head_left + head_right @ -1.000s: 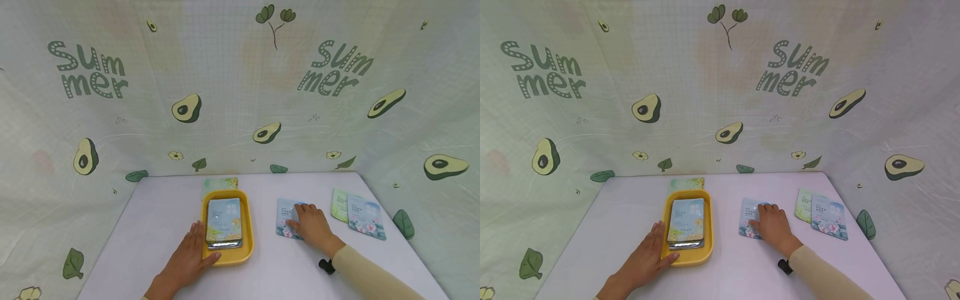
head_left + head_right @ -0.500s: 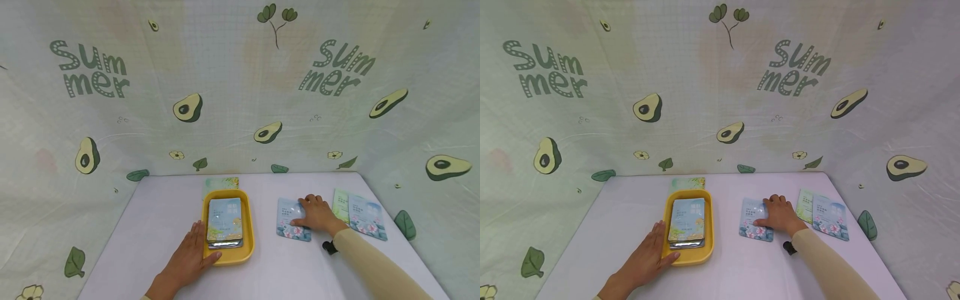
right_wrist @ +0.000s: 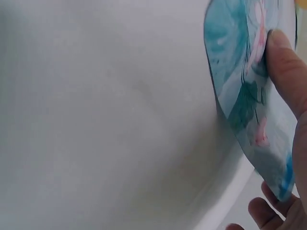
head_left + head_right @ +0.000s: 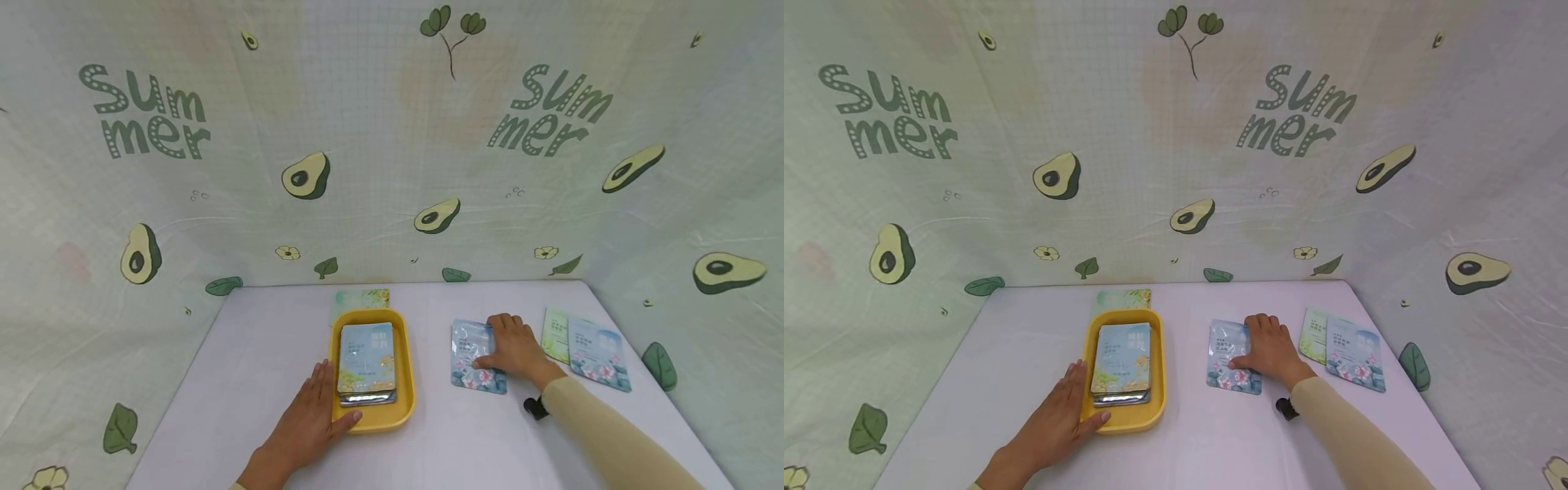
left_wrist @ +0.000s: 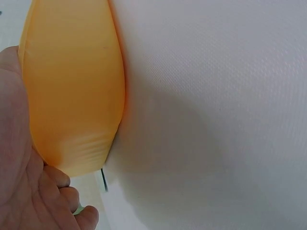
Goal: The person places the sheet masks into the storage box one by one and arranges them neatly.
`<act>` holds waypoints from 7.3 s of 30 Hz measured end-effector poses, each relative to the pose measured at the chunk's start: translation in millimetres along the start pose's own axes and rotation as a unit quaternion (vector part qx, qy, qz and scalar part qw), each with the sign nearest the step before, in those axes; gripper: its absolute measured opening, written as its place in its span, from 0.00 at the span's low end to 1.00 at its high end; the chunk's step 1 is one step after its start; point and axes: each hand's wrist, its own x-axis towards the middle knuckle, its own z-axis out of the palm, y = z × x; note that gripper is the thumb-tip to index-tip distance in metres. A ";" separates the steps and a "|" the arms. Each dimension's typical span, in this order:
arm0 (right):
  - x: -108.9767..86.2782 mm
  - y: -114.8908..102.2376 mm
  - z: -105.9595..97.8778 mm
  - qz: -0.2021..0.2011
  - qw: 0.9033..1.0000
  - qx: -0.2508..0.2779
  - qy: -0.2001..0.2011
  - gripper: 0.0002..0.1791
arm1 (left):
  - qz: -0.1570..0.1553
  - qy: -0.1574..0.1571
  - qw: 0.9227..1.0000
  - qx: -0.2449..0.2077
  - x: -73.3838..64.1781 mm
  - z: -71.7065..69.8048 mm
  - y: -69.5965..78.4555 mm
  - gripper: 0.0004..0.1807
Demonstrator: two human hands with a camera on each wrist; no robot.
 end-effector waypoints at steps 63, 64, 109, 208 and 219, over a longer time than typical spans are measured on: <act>-12.0 -43.0 0.7 0.139 0.924 0.354 0.043 0.26 | -0.007 -0.003 1.000 -0.014 1.3 0.4 0.1 0.58; -11.5 -43.8 0.0 0.142 0.920 0.365 0.036 0.27 | -0.007 -0.003 1.000 -0.015 1.3 0.4 0.0 0.58; 14.4 -93.8 -46.8 0.109 0.883 0.456 -0.026 0.28 | -0.003 -0.006 1.000 -0.001 0.7 -4.9 1.3 0.60; 19.3 -107.3 -22.5 0.027 0.983 0.177 0.048 0.25 | 0.003 0.015 1.000 0.009 0.8 1.2 0.9 0.58; -37.3 17.2 -14.9 0.084 0.996 0.026 0.034 0.43 | -0.003 0.008 1.000 -0.005 1.3 2.9 2.0 0.58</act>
